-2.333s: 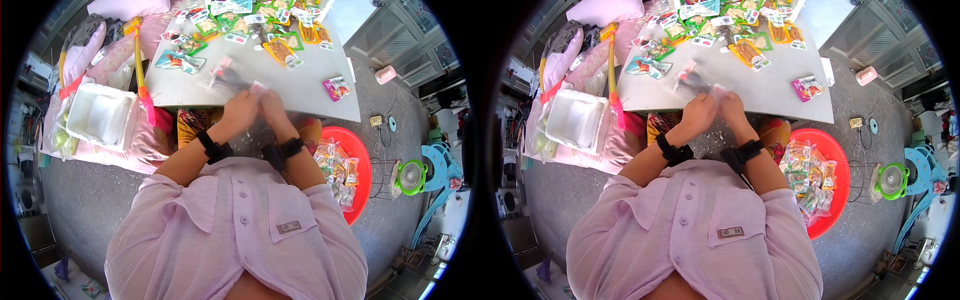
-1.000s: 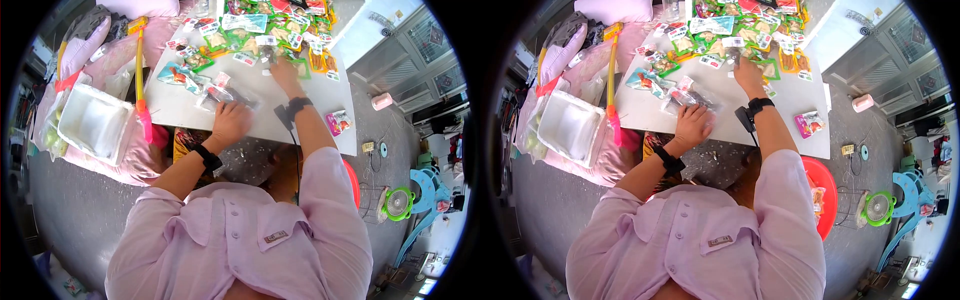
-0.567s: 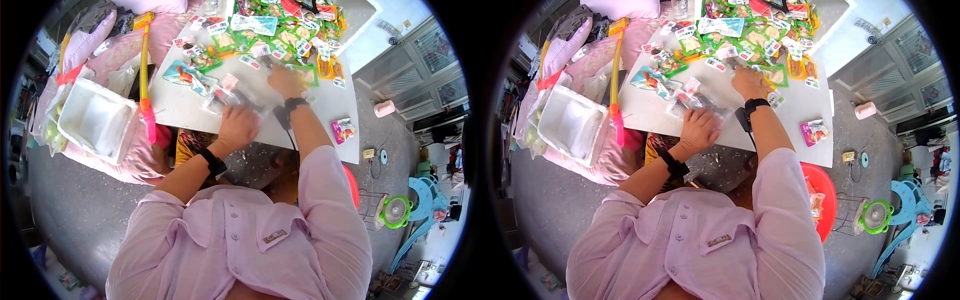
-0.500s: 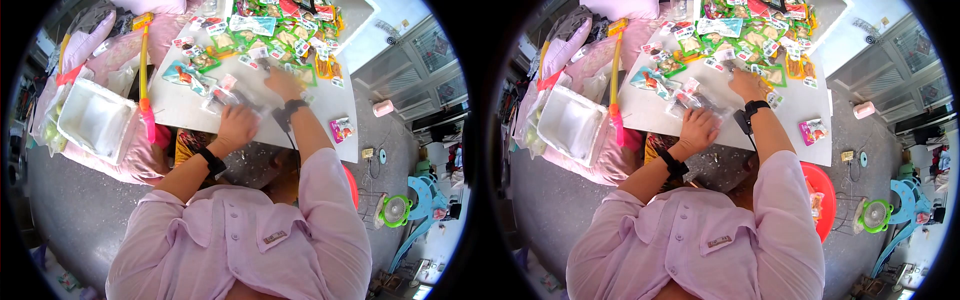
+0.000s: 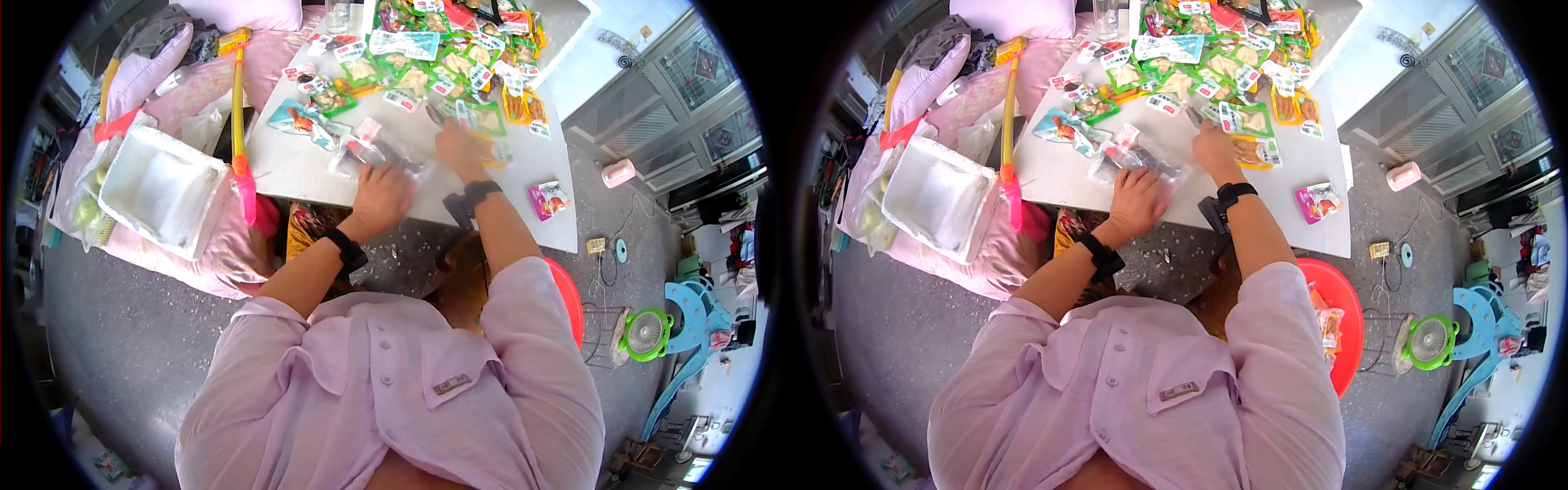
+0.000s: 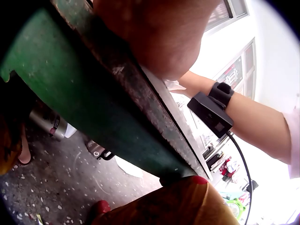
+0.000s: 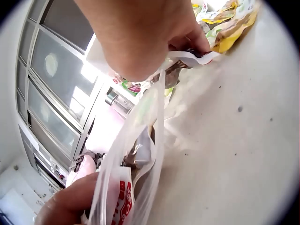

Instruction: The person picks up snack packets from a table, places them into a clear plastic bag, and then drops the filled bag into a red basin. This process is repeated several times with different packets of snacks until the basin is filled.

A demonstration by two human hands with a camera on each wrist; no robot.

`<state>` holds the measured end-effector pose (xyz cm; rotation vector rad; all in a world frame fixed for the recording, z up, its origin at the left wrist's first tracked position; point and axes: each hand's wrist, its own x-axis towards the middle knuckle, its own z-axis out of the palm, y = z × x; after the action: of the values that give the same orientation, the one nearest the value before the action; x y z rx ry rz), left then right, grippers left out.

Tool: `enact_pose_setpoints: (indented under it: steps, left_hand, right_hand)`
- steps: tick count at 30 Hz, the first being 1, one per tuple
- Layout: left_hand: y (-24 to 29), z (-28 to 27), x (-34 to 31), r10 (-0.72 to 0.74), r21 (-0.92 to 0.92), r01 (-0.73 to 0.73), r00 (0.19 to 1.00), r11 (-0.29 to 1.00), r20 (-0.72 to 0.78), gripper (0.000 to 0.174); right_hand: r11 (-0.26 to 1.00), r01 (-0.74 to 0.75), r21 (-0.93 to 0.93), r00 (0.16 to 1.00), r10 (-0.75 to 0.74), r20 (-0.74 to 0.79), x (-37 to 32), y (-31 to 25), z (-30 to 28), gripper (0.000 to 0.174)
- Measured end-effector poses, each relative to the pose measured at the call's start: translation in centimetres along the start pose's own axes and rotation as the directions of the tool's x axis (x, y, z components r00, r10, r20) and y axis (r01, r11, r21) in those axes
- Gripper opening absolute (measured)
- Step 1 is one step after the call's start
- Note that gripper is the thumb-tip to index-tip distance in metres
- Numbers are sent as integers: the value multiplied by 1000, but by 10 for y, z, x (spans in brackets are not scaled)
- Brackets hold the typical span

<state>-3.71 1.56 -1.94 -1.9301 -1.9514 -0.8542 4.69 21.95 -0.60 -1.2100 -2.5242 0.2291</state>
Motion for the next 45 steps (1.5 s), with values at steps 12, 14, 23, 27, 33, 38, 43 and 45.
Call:
enact_pose_setpoints:
  steps: [12, 14, 23, 27, 33, 38, 43, 45]
  left_hand:
    - [8, -16, -2, -35, -3, 36, 984, 999, 173, 34]
    - [13, -15, -4, -56, 2, 57, 982, 998, 181, 37]
    - [26, -7, -6, -83, 5, 83, 990, 997, 115, 38]
    - [22, -4, -4, -43, -38, 44, 999, 998, 15, 21]
    - [19, -2, 0, -115, -220, 100, 992, 970, -58, 7]
    - [21, -6, 0, -141, -330, 127, 990, 935, -18, 7]
    - [26, -9, -4, -99, -313, 103, 995, 944, 32, 10]
    - [31, -16, -4, -85, -336, 100, 995, 937, 58, 11]
  right_hand:
    - [364, -293, 884, 946, 241, 215, -83, 36, -68, 27]
    - [319, -298, 900, 944, 236, 229, -105, 41, -68, 27]
    - [-58, -309, 949, 907, 281, 313, -175, 44, -76, 17]
    - [-36, -375, 926, 889, 270, 370, -194, 46, -77, 14]
    - [-44, -436, 899, 877, 204, 435, -206, 39, -83, 14]
    - [118, -493, 862, 864, 180, 469, -198, 44, -67, 16]
    - [69, -508, 858, 861, 78, 503, -184, 29, -67, 17]
    - [32, -494, 869, 869, 61, 492, -178, 25, -59, 17]
